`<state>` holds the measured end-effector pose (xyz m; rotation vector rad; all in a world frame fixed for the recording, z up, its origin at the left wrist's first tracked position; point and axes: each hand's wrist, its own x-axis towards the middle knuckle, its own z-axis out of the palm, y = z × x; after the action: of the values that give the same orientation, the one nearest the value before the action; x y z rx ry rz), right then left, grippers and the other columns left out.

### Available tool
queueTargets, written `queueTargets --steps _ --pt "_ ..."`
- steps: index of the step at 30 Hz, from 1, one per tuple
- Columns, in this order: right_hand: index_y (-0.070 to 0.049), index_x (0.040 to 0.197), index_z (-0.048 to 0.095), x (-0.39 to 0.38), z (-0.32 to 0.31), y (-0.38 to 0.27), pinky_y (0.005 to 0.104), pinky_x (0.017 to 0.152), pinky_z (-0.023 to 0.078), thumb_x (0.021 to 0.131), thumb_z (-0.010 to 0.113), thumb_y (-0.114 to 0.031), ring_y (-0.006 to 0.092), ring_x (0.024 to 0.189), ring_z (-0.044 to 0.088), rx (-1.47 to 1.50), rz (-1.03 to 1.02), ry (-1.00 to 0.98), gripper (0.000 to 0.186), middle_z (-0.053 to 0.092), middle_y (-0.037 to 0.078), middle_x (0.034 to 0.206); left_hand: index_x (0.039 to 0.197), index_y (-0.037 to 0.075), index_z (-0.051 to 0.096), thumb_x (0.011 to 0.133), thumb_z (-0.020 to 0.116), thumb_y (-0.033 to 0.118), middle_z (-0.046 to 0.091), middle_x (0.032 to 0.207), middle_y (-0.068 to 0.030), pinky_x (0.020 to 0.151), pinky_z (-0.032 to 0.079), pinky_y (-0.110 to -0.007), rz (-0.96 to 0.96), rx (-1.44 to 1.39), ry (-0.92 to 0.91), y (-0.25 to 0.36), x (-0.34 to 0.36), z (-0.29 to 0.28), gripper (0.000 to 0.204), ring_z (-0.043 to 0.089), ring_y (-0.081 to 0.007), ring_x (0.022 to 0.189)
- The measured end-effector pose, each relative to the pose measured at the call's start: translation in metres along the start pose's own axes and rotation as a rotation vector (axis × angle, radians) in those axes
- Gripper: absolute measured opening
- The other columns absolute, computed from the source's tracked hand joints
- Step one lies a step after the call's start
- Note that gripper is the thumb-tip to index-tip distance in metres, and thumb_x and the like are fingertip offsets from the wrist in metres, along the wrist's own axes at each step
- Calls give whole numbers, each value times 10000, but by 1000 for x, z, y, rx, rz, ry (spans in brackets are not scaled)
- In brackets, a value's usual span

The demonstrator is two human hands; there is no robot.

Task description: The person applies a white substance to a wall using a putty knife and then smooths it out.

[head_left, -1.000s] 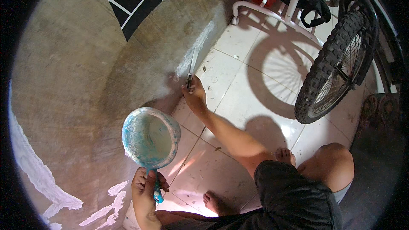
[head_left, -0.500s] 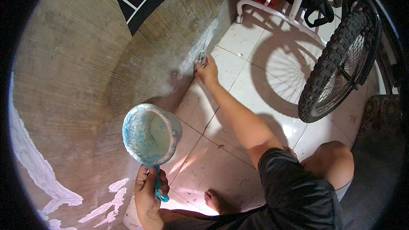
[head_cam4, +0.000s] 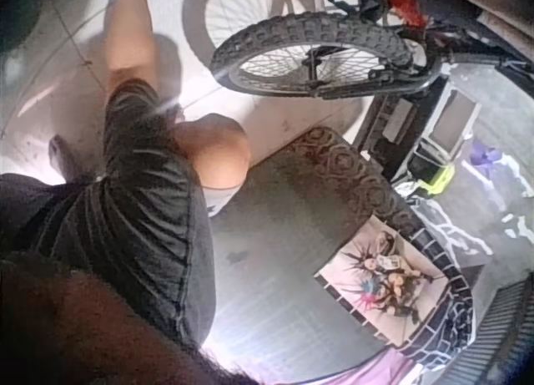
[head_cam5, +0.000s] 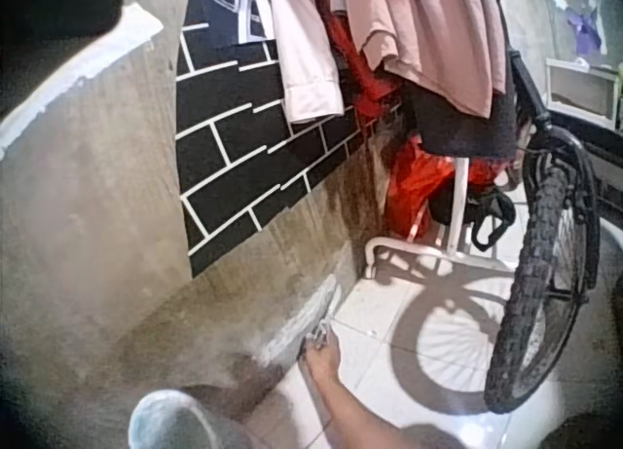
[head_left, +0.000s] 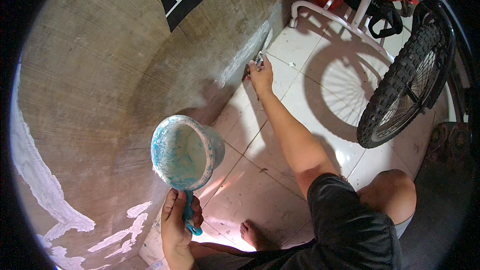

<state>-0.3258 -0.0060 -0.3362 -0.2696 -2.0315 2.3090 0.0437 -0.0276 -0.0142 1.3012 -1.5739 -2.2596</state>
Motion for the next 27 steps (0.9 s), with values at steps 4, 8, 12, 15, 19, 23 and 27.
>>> queueTargets --steps 4,8,12,15,19,23,27 --pt "35 1345 510 -48 35 -5 418 857 486 916 656 -198 295 960 592 -89 94 -177 510 582 196 1034 1122 52 511 1042 468 292 535 676 -55 401 375 -249 28 76 64 1 -2 -13 257 458 -118 451" --pt "-29 1418 452 -130 54 30 307 622 535 927 663 -170 195 701 600 -234 -109 -205 553 543 120 975 1086 32 524 1036 479 333 527 653 -52 386 361 -245 46 100 53 2 -2 -14 309 445 -114 436" --pt "-21 1453 415 -201 37 22 315 686 541 907 660 -104 207 756 612 -196 -351 -174 604 554 132 1015 1077 30 524 1033 483 346 527 660 -46 383 362 -240 98 147 -8 3 -5 -20 322 442 -106 436" --pt "-11 1446 414 -208 31 33 291 621 537 918 664 -119 177 730 601 -67 -213 -136 594 542 106 1049 1001 37 561 1025 522 321 588 668 -72 374 368 -246 128 61 56 8 -7 -13 288 485 -126 425" --pt "-46 1449 420 -156 35 27 256 527 513 937 657 -141 132 692 571 -10 -52 -106 572 501 64 1037 1018 39 555 1024 522 328 592 694 -65 390 383 -241 131 75 96 10 -12 -20 291 502 -119 452" --pt "-50 1434 440 -163 51 14 279 556 522 941 653 -133 152 724 555 -15 -114 -153 543 489 70 1022 1086 34 541 1029 490 337 572 712 -57 407 395 -240 146 109 86 10 -16 -22 312 482 -110 463" --pt "-11 1415 439 -210 65 11 369 812 507 940 646 -165 236 917 550 -9 -137 -250 541 512 123 1112 1127 27 541 1031 473 337 578 723 -64 415 401 -251 163 157 88 9 -19 -17 332 473 -120 459"
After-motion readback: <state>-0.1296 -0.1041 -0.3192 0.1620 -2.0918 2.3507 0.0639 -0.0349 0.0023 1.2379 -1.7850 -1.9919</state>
